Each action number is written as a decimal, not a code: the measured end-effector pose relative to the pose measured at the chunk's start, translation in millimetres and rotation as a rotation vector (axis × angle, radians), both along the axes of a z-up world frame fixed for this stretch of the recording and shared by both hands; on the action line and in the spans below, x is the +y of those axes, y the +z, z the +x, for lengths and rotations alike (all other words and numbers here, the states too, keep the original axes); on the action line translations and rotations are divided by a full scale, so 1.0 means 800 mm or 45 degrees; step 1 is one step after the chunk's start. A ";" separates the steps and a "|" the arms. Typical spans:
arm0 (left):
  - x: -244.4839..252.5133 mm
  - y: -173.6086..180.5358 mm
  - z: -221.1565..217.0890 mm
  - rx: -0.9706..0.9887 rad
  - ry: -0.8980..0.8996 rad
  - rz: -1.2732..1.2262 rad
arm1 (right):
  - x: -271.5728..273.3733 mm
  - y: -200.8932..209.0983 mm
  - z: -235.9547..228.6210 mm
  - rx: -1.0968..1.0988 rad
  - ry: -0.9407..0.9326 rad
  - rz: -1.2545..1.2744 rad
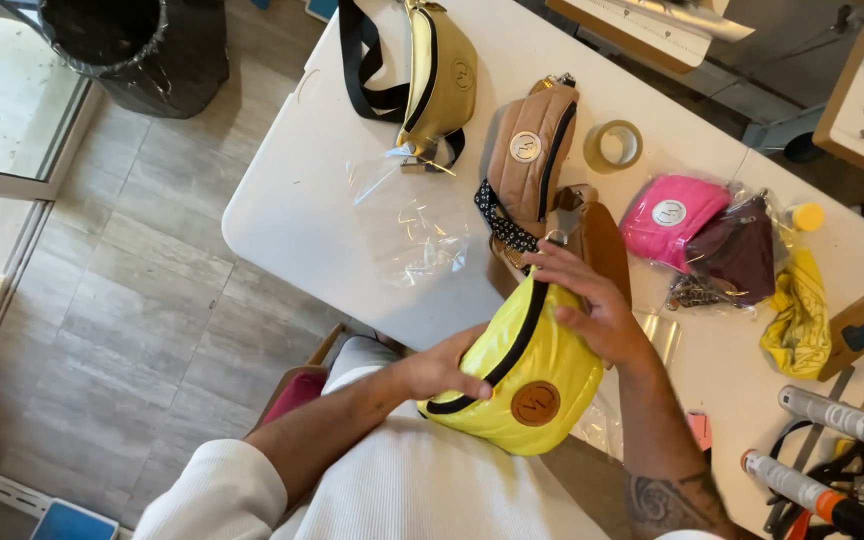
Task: The person places fanny packs into plastic bags, seals them, and uses a pink stapler on the packaging. They later attach patterned straps to the fanny packs and organize the items on a workshop table.
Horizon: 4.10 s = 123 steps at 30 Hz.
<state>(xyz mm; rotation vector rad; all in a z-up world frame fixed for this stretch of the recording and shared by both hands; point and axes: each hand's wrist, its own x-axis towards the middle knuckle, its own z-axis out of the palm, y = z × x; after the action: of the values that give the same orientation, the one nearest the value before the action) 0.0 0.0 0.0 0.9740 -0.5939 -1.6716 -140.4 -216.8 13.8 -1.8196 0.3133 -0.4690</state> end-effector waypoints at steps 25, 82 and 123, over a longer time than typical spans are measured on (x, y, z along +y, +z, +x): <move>-0.041 -0.100 -0.086 -0.566 0.832 -0.005 | 0.140 -0.185 -0.021 -0.046 -0.922 1.435; -0.100 -0.201 0.090 -1.247 -0.031 0.303 | 0.145 -0.211 -0.082 0.317 -0.437 1.303; -0.023 -0.251 0.036 -1.491 0.156 0.043 | 0.171 -0.281 -0.055 0.688 -0.966 1.225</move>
<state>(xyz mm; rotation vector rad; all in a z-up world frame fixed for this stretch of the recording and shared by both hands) 28.9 -18.5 -200.8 1.9517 -1.2119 -0.8605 -184.0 -80.1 -211.0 -0.7916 1.3674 -0.2376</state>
